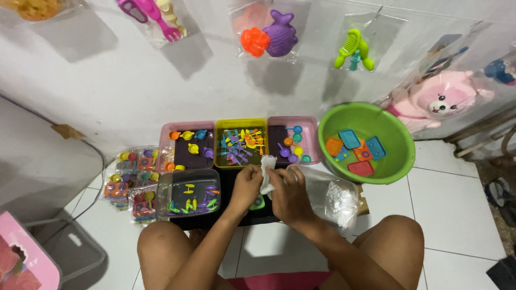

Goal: Cleaning small plastic toy letters and shapes with a purple cloth and sorting them into colored plastic bins.

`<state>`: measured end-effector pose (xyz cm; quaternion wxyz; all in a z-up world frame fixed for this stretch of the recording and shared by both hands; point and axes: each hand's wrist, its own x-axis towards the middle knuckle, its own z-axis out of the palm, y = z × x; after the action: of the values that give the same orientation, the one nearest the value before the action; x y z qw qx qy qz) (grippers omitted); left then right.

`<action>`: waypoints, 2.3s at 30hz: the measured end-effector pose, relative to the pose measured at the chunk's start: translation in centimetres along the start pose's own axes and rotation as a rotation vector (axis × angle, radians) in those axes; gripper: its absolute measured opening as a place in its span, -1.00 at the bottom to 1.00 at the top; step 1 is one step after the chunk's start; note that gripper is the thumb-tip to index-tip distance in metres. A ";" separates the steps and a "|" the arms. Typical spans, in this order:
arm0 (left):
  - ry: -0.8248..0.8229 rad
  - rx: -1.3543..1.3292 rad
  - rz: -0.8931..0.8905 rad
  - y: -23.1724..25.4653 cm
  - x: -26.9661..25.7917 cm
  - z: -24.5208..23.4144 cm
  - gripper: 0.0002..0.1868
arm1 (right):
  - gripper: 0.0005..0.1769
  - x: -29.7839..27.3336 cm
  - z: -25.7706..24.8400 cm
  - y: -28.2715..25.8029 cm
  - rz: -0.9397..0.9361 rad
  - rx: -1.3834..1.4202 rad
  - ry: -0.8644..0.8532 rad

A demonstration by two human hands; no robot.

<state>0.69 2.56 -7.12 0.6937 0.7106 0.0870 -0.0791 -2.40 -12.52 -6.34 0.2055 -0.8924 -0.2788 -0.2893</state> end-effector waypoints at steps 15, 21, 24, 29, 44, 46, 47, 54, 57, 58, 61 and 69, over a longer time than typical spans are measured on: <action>-0.156 -0.242 0.203 1.7 -1.6 0.5 -0.55 | -0.46 -0.2 -0.8 2.5 1.049 1.504 0.085; -0.185 -0.184 0.520 2.1 -0.9 -0.1 -0.48 | -0.43 0.6 -1.1 3.0 1.182 1.769 0.133; -0.067 0.018 0.580 2.2 -0.5 -1.5 -0.55 | -0.41 2.2 -3.7 2.7 1.197 1.713 0.245; 0.123 0.422 0.546 -1.3 2.1 -3.0 -0.77 | -0.33 3.1 -6.3 5.0 1.131 1.587 0.347; 0.114 1.321 0.237 -12.3 5.9 -3.2 -0.79 | -0.45 -0.7 -4.9 11.7 1.052 1.602 0.371; 0.133 1.340 0.282 -10.1 4.9 -2.4 -0.63 | -0.41 -0.3 -5.3 11.2 1.077 1.581 0.321; 0.134 1.341 0.276 -8.7 4.1 -1.6 -0.63 | -0.41 0.2 -5.7 10.2 1.080 1.584 0.315; 0.007 0.391 0.075 -8.0 2.7 3.4 -0.65 | -0.01 3.1 -7.3 3.5 0.947 1.796 0.002; 0.007 0.348 0.055 -8.4 2.0 3.5 -0.65 | -0.03 2.1 -5.8 3.9 0.956 1.733 -0.180; 0.006 0.326 0.045 -8.5 1.7 3.3 -0.65 | -0.09 1.8 -5.2 4.3 0.968 1.651 -0.225; 0.000 0.276 0.027 -8.3 1.5 0.7 -0.65 | -0.27 1.7 -4.1 5.7 0.893 1.335 -0.303; 0.008 0.144 -0.008 -5.4 3.3 -5.2 -0.65 | -0.67 4.2 2.1 7.4 0.797 1.126 0.008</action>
<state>2.61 7.94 -13.04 0.6401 0.7586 0.0867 -0.0852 5.87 -15.47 -6.85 0.7296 -0.6829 -0.0365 -0.0061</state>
